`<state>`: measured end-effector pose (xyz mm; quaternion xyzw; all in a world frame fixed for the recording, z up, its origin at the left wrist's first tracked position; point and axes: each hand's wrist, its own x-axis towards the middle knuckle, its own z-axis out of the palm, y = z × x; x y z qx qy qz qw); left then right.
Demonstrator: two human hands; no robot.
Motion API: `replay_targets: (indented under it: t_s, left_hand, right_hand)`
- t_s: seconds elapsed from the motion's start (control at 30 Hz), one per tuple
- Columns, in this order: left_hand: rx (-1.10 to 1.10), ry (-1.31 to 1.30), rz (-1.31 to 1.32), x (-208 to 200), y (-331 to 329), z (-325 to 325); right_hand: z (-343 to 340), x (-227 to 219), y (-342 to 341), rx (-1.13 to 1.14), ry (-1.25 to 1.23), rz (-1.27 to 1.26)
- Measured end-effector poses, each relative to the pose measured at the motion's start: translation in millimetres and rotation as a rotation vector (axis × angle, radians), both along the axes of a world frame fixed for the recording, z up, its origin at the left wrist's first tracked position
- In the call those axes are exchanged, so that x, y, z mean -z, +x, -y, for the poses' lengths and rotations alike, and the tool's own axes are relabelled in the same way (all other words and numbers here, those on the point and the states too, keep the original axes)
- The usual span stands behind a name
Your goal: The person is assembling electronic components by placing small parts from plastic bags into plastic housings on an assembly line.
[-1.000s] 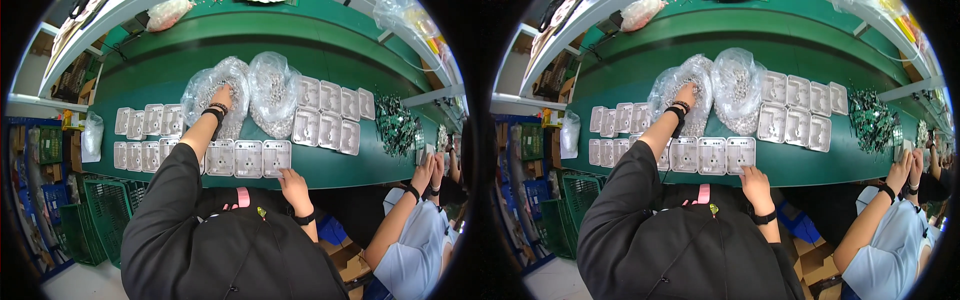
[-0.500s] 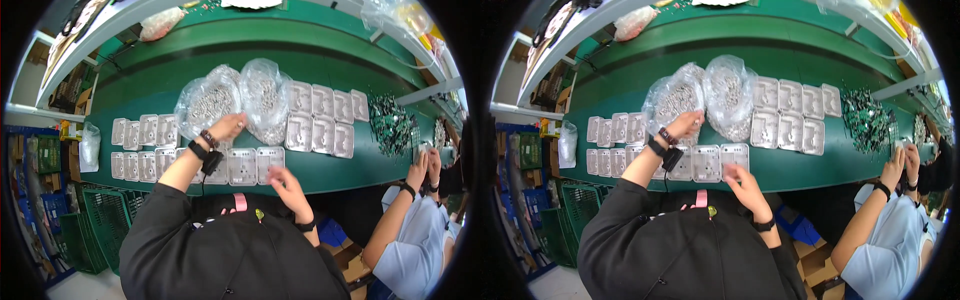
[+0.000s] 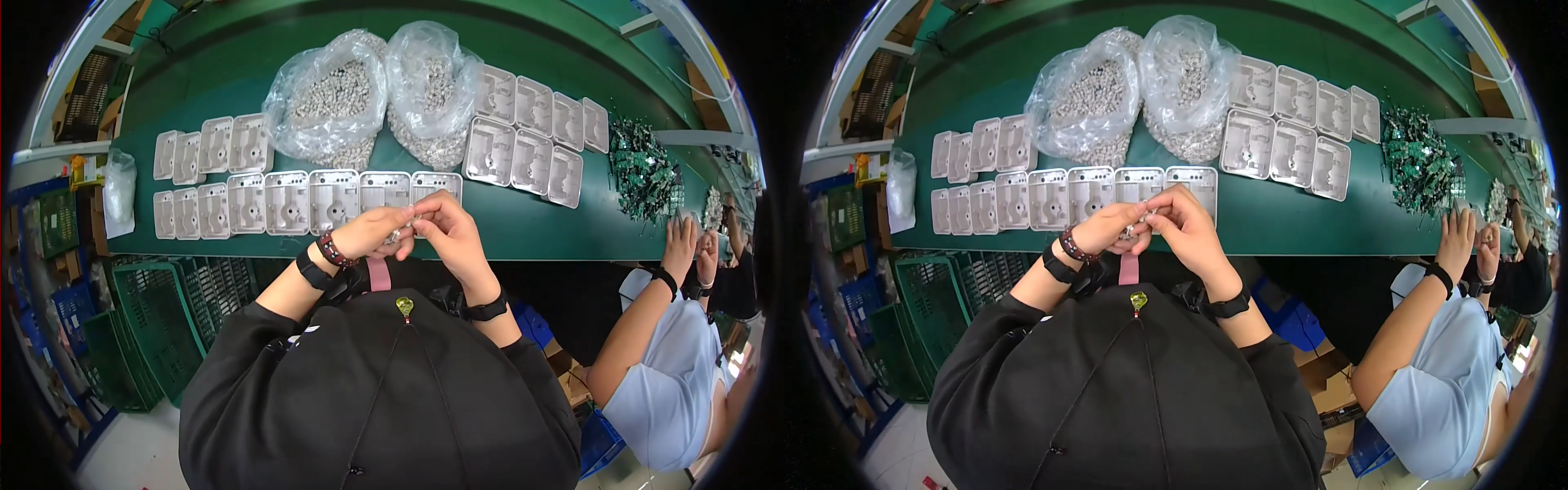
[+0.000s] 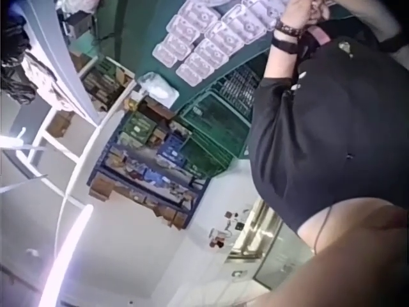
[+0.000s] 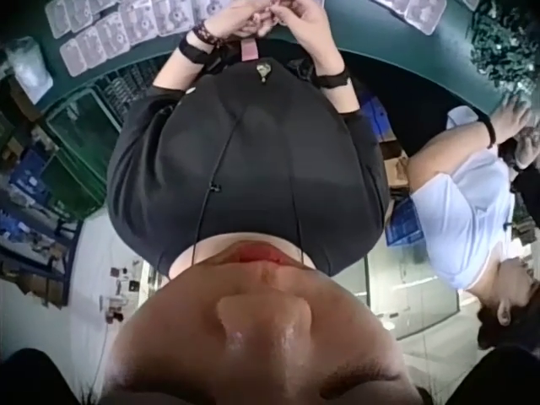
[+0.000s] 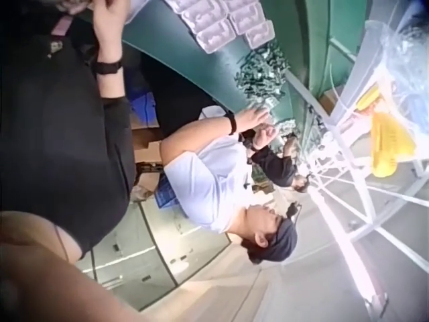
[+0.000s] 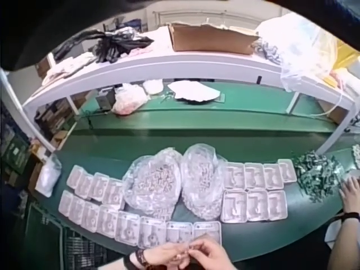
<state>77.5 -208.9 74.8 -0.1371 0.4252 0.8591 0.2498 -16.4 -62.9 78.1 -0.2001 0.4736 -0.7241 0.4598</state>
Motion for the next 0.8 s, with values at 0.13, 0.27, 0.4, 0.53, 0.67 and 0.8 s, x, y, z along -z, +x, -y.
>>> replay_targets:
  t_s: [0.13, 0.27, 0.4, 0.53, 0.67, 0.8]
  left_hand:
    - [-0.064, 0.004, -0.033, 5, 5, -2]
    - [-0.083, -0.035, -0.006, 5, 7, -2]
    - [-0.076, -0.656, -0.280, 2, 8, -12]
    - [-0.053, -0.734, -0.266, -9, 11, -16]
    - [0.133, -0.744, -0.145, -5, 13, -9]
    - [0.163, -0.767, -0.215, 3, 22, -7]
  right_hand:
    - [-1, -1, 0, 0.023, 0.193, -0.496]
    - [-1, -7, 4, 0.103, 0.305, -0.415]
    - [-4, -8, 4, 0.073, 0.308, -0.519]
    - [-8, 0, 8, 0.128, 0.346, -0.835]
    - [-12, 10, 8, 0.022, 0.348, -0.886]
    - [-13, 22, 3, -0.077, 0.311, -0.803]
